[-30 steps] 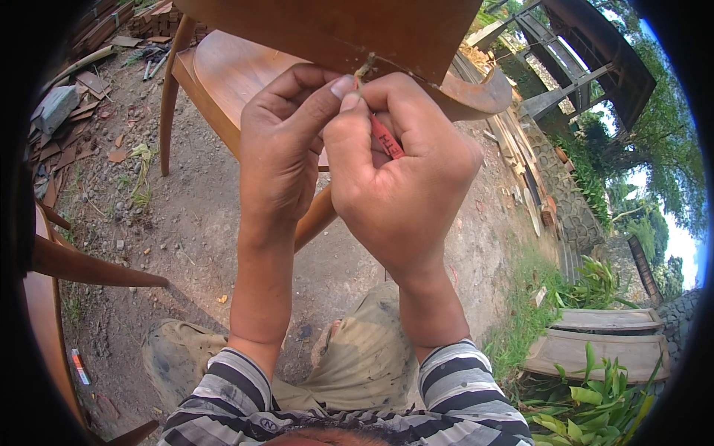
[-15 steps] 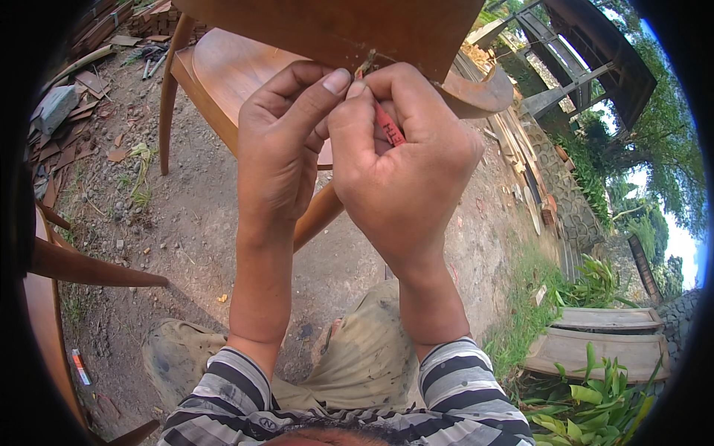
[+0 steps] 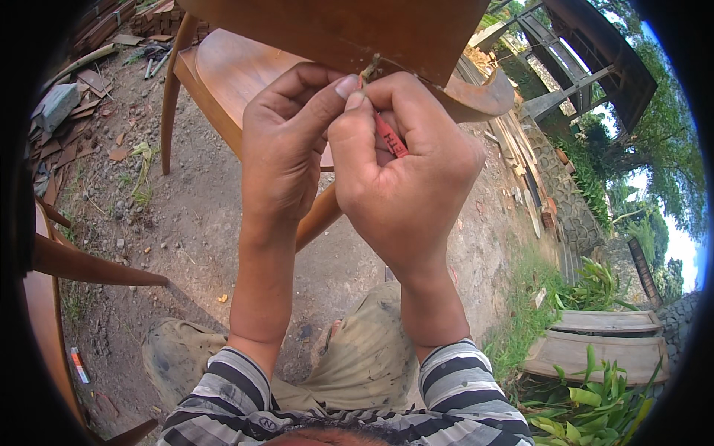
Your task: The person is repairing a wooden chair by applying a small piece of wood filler to a damaged area on the chair's frame. They then use a red ribbon to wrap and secure the filler in place, pressing it firmly to ensure adhesion.
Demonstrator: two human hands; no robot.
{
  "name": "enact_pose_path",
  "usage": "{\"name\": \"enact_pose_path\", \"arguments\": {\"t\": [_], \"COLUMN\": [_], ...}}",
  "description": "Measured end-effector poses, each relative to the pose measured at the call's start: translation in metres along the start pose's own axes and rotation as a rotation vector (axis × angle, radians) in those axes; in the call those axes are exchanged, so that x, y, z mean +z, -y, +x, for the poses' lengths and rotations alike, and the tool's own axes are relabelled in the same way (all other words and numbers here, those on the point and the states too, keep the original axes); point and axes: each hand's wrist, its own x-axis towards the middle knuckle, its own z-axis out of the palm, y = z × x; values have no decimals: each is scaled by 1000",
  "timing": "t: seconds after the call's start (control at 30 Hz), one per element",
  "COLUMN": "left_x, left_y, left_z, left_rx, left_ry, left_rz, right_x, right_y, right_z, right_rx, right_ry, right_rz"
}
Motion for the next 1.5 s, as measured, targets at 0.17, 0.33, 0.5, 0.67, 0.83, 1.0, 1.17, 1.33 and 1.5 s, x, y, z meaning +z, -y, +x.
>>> {"name": "enact_pose_path", "arguments": {"t": [0.17,0.33,0.5,0.67,0.83,1.0,1.17,1.33,1.5], "left_x": [0,-1,-2,-3,-2,0,0,-5,-3], "left_y": [0,2,0,3,4,2,-4,-3,-4], "left_z": [0,0,-1,1,1,-1,-5,-7,-8], "left_rx": [0,14,-7,-2,1,-25,9,4,21], "left_ry": [13,13,17,31,-2,-4,-32,12,3], "left_rz": [-1,4,-17,-26,-66,-83,-101,-74,-67], "right_x": [-1,-2,-1,2,4,-8,-6,-6,-5], "right_y": [2,2,7,4,-1,8,7,6,3], "right_z": [-1,-2,0,4,6,-2,-8,-5,-4], "right_rx": [40,71,63,28,23,146,104,106,91], "right_ry": [-19,-6,30,-28,-45,12,20,56,44], "right_rz": [-4,-34,-105,-106,-87,-18,56,7,-1]}}
